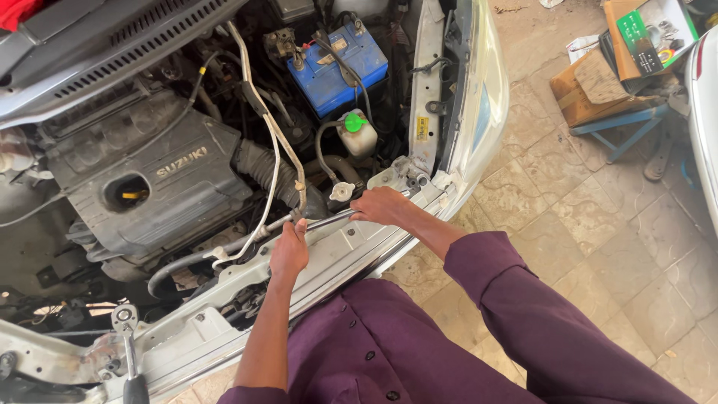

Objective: The person uses a socket wrench to tighten bolts on the radiator support and front frame of a car.

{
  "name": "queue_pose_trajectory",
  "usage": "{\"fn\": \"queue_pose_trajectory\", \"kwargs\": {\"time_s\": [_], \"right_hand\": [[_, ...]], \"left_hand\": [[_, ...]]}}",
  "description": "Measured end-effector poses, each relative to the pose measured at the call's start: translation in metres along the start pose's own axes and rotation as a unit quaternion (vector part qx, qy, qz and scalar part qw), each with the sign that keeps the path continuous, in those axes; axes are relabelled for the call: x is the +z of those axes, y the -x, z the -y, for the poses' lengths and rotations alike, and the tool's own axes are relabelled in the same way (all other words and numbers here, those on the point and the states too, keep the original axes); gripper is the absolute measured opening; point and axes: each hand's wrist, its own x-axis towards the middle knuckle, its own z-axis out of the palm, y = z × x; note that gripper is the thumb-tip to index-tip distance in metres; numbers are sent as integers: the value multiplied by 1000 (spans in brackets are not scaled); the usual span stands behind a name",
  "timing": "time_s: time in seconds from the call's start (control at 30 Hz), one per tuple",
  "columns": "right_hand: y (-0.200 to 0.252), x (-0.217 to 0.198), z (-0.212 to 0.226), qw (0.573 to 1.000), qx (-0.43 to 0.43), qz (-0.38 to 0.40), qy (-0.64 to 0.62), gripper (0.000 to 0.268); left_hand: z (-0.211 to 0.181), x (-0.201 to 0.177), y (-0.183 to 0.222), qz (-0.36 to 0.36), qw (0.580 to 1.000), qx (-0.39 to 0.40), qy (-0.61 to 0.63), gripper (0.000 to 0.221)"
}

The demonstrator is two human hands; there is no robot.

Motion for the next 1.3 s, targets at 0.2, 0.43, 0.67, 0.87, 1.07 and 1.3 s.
{"fn": "queue_pose_trajectory", "kwargs": {"time_s": [0.2,0.43,0.67,0.87,1.07,1.3], "right_hand": [[-6,5,-10,999,-40,-3,13,50],[2,1,2,999,-4,4,31,50],[12,-21,20,999,31,-8,30,41],[5,-29,17,999,32,35,-11,39],[-6,-16,5,998,10,61,-26,36],[-20,-19,-3,992,6,116,-45,26]], "left_hand": [[0,-1,3,3,1000,-4,18,56],[-2,-8,12,-16,997,49,-57,53],[-35,-35,20,-33,950,213,-226,55],[-45,-37,22,8,952,170,-254,48],[-44,-35,28,-42,964,160,-207,52],[-36,-23,26,-123,954,198,-190,51]]}}
